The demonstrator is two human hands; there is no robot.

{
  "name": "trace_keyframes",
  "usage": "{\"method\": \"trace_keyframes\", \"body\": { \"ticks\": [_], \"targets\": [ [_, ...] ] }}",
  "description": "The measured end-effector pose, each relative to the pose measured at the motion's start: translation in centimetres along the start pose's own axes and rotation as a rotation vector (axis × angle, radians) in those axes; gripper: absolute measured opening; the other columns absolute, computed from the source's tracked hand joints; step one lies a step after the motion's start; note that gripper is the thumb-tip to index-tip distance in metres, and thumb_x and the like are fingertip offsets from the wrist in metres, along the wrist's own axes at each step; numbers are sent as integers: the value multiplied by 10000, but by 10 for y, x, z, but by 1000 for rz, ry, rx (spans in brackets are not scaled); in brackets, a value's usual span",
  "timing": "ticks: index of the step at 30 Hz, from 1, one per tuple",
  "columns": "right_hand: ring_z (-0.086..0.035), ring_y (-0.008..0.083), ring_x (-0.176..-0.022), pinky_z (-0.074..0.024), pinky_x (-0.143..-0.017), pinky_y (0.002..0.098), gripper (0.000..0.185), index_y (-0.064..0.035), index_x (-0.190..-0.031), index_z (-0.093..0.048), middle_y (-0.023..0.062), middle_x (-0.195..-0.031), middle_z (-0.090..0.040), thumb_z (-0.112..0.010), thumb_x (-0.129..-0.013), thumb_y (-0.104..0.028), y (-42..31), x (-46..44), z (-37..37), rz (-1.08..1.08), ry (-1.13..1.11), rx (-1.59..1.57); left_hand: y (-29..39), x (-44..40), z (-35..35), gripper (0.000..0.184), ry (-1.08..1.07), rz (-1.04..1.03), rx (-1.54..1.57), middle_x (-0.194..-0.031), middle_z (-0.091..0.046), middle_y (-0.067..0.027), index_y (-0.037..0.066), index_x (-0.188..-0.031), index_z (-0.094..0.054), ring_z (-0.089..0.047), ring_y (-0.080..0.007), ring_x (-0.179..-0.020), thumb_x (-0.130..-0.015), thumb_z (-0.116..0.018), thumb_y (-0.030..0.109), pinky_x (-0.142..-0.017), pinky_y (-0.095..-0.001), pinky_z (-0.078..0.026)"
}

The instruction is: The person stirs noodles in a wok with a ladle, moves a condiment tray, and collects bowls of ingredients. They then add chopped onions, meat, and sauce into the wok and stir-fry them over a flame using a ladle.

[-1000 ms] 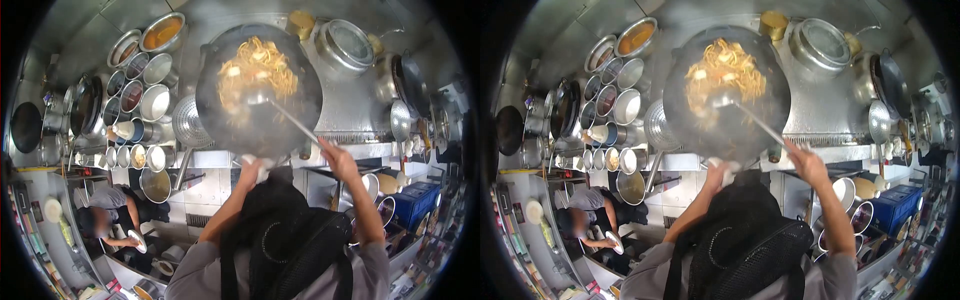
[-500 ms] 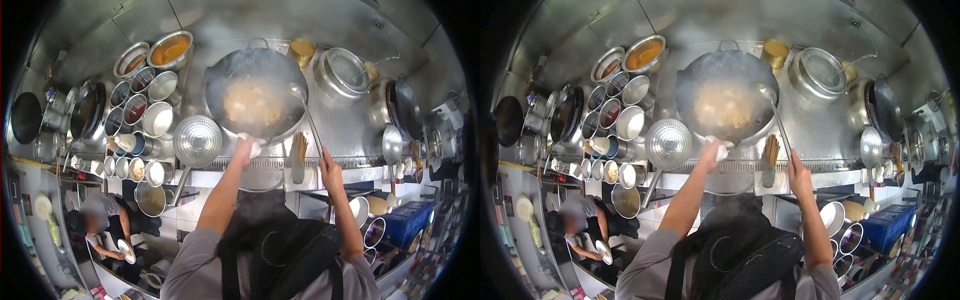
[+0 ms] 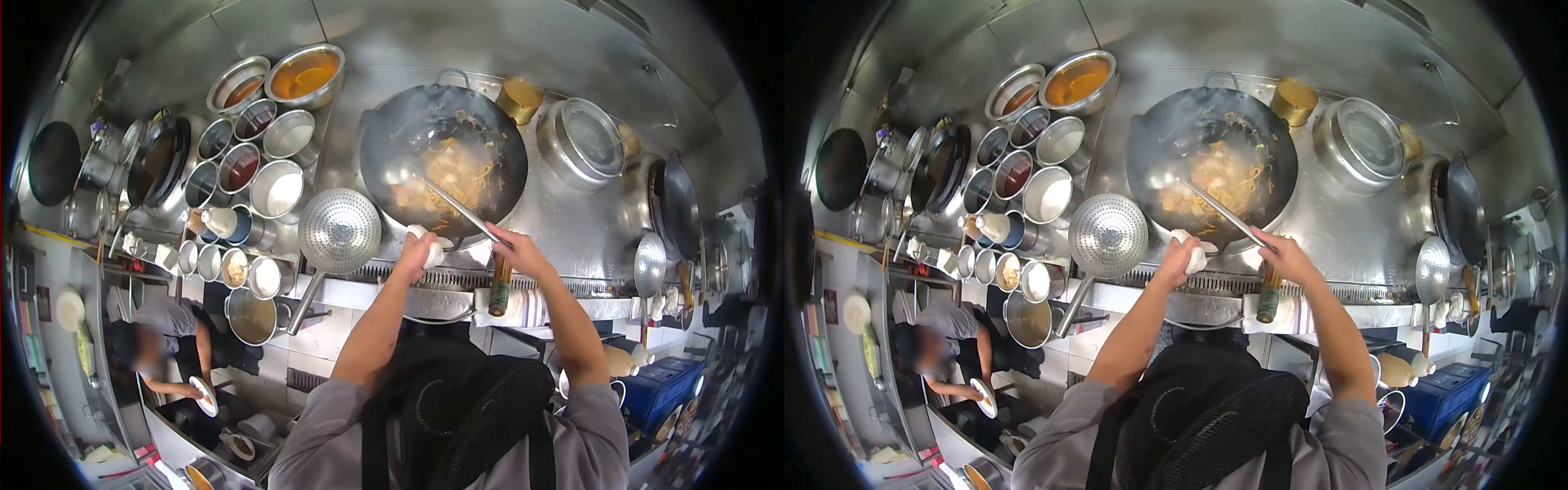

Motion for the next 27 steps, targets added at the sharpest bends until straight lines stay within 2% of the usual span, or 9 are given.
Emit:
{"method": "trace_keyframes", "body": {
  "ticks": [1, 4, 5, 10, 18, 23, 25, 26, 27],
  "targets": [
    [-658, 296, -709, -562, -691, 442, 519, -295, -1490, -559, 123, -860, -670, -644, -994, -167, 6, 16, 12, 143, 40, 210, -3, -1, 1, 327, -29, -21, 39, -1069, -627, -106, 22, -1261, -484, -681, -211, -878, -975, -609, 119, -699, -376, -607],
    [-664, 365, -729, -567, -693, 471, 502, -368, -1415, -618, 103, -890, -648, -680, -952, -184, 4, 53, 68, 21, 50, 636, -6, 9, 1, 391, -134, 20, 239, -1165, -636, -111, 42, -1320, -476, -681, -215, -1000, -984, -651, 140, -802, -379, -602],
    [-664, 365, -729, -567, -693, 471, 502, -368, -1415, -618, 103, -890, -648, -680, -952, -184, -7, 59, 82, 14, 38, 636, -3, 16, -1, 421, -172, 53, 298, -1250, -624, -103, 56, -1366, -475, -663, -222, -1109, -994, -656, 134, -888, -394, -590],
    [-653, 309, -675, -547, -628, 445, 461, -273, -1328, -689, 58, -835, -613, -707, -889, -132, -75, 81, 153, 60, 123, 1033, -3, 22, -1, 322, -172, 53, 340, -1133, -669, -86, 65, -1294, -525, -681, -209, -1002, -1015, -649, 168, -838, -378, -576],
    [-682, 321, -714, -535, -633, 454, 434, -222, -1301, -706, 89, -833, -662, -746, -874, -152, -193, 109, 197, -238, 28, 1032, -8, 19, 1, 438, -149, 11, 301, -1215, -626, -86, 40, -1377, -469, -647, -209, -1084, -1026, -666, 212, -893, -383, -563],
    [-702, 395, -778, -558, -695, 490, 477, -202, -1426, -600, 204, -885, -696, -679, -955, -198, -101, 92, 141, -337, -60, 931, 1, 28, -4, 563, -91, 18, 260, -1289, -578, -105, 22, -1445, -401, -612, -218, -1149, -1010, -697, 222, -936, -391, -551],
    [-702, 453, -846, -567, -752, 492, 428, -128, -1390, -627, 270, -987, -709, -662, -964, -143, -40, 77, 110, -243, 96, 563, 2, 29, -4, 523, -104, -14, 259, -1247, -599, -94, 16, -1411, -433, -625, -206, -1112, -1016, -688, 246, -918, -380, -554],
    [-723, 441, -919, -568, -812, 471, 406, -72, -1376, -634, 296, -1104, -712, -662, -977, -135, -14, 73, 91, -184, 208, 310, 3, 29, -4, 489, -112, -42, 253, -1206, -620, -83, 10, -1377, -466, -637, -193, -1075, -1022, -679, 269, -900, -370, -557],
    [-751, 346, -901, -570, -802, 426, 406, -28, -1384, -624, 285, -1124, -725, -659, -996, -141, -3, 68, 73, -72, 301, 269, 2, 28, -2, 516, -124, -44, 241, -1217, -618, -89, -1, -1396, -453, -636, -196, -1091, -1020, -684, 266, -916, -377, -555]
  ]
}}
Point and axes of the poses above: each hand's wrist, its own x-axis away from the middle knuckle, its own z-axis out of the back of the hand, y = z × x, the point moved 4 cm from there along -x, towards the middle knuckle
